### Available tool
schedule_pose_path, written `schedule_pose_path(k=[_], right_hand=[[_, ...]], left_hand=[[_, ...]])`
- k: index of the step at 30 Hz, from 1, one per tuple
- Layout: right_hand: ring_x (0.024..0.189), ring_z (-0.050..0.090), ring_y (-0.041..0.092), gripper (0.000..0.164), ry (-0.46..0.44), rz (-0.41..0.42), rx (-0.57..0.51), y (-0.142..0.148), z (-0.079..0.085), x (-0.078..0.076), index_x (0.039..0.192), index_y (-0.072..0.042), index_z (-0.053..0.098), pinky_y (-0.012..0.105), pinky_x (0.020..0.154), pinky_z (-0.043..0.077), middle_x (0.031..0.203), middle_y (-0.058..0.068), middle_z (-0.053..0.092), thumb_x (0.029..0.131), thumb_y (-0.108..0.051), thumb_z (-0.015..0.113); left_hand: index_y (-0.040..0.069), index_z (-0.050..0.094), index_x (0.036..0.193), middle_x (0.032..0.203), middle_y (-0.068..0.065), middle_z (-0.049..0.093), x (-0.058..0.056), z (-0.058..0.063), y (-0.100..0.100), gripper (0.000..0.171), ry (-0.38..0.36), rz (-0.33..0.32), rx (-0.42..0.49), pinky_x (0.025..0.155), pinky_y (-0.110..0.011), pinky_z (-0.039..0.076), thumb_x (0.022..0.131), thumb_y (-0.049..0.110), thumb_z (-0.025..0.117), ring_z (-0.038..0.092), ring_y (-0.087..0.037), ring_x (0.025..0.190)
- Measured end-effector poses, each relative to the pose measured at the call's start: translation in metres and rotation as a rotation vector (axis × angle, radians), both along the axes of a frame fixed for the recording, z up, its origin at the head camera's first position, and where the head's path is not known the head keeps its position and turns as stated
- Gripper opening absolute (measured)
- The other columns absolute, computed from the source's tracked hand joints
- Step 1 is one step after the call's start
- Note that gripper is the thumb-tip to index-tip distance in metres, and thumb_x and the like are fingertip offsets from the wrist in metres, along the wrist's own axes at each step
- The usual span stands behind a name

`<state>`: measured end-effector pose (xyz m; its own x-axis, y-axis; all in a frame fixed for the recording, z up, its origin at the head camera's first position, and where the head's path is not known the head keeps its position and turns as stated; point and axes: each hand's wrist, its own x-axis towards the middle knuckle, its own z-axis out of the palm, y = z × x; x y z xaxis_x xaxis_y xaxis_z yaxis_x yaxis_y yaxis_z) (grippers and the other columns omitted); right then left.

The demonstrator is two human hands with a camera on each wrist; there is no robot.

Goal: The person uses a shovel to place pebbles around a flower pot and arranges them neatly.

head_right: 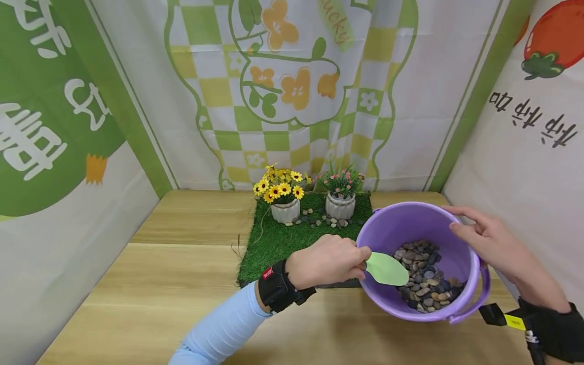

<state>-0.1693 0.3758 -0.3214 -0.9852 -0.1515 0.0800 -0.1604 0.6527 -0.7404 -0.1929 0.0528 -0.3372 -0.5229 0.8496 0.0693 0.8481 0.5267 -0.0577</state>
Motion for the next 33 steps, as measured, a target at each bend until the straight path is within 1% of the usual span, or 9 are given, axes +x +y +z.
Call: schedule_pose_path(k=[3, 5, 7, 11, 14, 18, 21, 27, 33], right_hand=[[0.061, 0.072, 0.023, 0.037, -0.003, -0.003, 0.004, -0.001, 0.0, 0.001, 0.138, -0.037, 0.044, 0.041, 0.051, 0.057, 0.077, -0.002, 0.074, 0.105, -0.022, 0.046], [0.063, 0.072, 0.023, 0.038, -0.013, -0.008, 0.014, -0.001, 0.002, 0.0, 0.142, -0.031, 0.042, 0.041, 0.052, 0.057, 0.078, 0.0, 0.073, 0.105, -0.023, 0.046], [0.063, 0.072, 0.024, 0.039, -0.03, -0.013, 0.024, -0.002, 0.003, 0.0, 0.144, -0.029, 0.041, 0.041, 0.052, 0.057, 0.079, 0.002, 0.073, 0.105, -0.025, 0.046], [0.062, 0.072, 0.025, 0.039, -0.041, -0.013, 0.03, -0.003, 0.003, 0.001, 0.144, -0.029, 0.039, 0.041, 0.051, 0.057, 0.078, 0.003, 0.073, 0.106, -0.026, 0.045], [0.061, 0.072, 0.024, 0.039, -0.035, -0.012, 0.024, -0.003, 0.003, 0.002, 0.144, -0.029, 0.04, 0.042, 0.05, 0.057, 0.078, 0.003, 0.073, 0.106, -0.025, 0.045], [0.065, 0.073, 0.025, 0.042, -0.039, -0.018, 0.028, -0.004, 0.005, 0.001, 0.146, -0.024, 0.039, 0.041, 0.053, 0.057, 0.081, 0.005, 0.074, 0.105, -0.029, 0.046], [0.069, 0.073, 0.026, 0.046, -0.048, -0.031, 0.022, -0.002, 0.004, 0.003, 0.149, -0.02, 0.037, 0.042, 0.056, 0.058, 0.085, 0.006, 0.074, 0.105, -0.032, 0.046], [0.071, 0.074, 0.027, 0.047, -0.057, -0.015, 0.002, -0.006, 0.004, 0.003, 0.15, -0.021, 0.036, 0.044, 0.057, 0.058, 0.087, 0.006, 0.074, 0.105, -0.032, 0.046], [0.072, 0.074, 0.026, 0.049, -0.057, -0.02, 0.011, -0.005, 0.006, 0.003, 0.15, -0.021, 0.034, 0.042, 0.058, 0.059, 0.089, 0.009, 0.074, 0.105, -0.034, 0.046]], left_hand=[[0.023, 0.058, 0.097, 0.081, 0.015, 0.06, 0.0, -0.001, 0.003, 0.016, 0.018, 0.014, -0.022, 0.049, -0.017, 0.041, 0.095, 0.037, 0.065, 0.055, 0.001, 0.062], [0.023, 0.058, 0.097, 0.08, 0.014, 0.058, -0.001, -0.001, 0.005, 0.014, 0.015, 0.021, -0.029, 0.049, -0.018, 0.041, 0.096, 0.035, 0.063, 0.054, 0.0, 0.062], [0.022, 0.058, 0.097, 0.078, 0.013, 0.057, -0.001, -0.001, 0.006, 0.013, 0.004, 0.024, -0.032, 0.049, -0.018, 0.041, 0.097, 0.034, 0.063, 0.054, 0.0, 0.061], [0.022, 0.059, 0.098, 0.08, 0.012, 0.059, -0.001, -0.003, 0.01, 0.013, -0.001, 0.027, -0.047, 0.05, -0.019, 0.044, 0.096, 0.034, 0.063, 0.056, -0.001, 0.062], [0.022, 0.061, 0.101, 0.082, 0.011, 0.063, -0.001, -0.004, 0.013, 0.015, 0.03, 0.027, -0.069, 0.052, -0.022, 0.047, 0.096, 0.037, 0.063, 0.061, -0.004, 0.066], [0.023, 0.063, 0.104, 0.085, 0.009, 0.066, -0.002, -0.003, 0.016, 0.018, 0.077, 0.034, -0.093, 0.053, -0.025, 0.05, 0.095, 0.039, 0.064, 0.065, -0.007, 0.07], [0.024, 0.063, 0.103, 0.085, 0.009, 0.067, -0.002, -0.004, 0.02, 0.018, 0.095, 0.027, -0.097, 0.053, -0.025, 0.05, 0.094, 0.039, 0.065, 0.065, -0.007, 0.07], [0.024, 0.064, 0.1, 0.084, 0.01, 0.065, -0.003, -0.007, 0.026, 0.011, 0.1, -0.004, -0.098, 0.054, -0.024, 0.05, 0.096, 0.034, 0.063, 0.064, -0.005, 0.072], [0.025, 0.065, 0.096, 0.083, 0.01, 0.065, -0.008, -0.011, 0.036, 0.008, 0.12, -0.024, -0.107, 0.053, -0.023, 0.048, 0.096, 0.032, 0.063, 0.061, -0.004, 0.068]])
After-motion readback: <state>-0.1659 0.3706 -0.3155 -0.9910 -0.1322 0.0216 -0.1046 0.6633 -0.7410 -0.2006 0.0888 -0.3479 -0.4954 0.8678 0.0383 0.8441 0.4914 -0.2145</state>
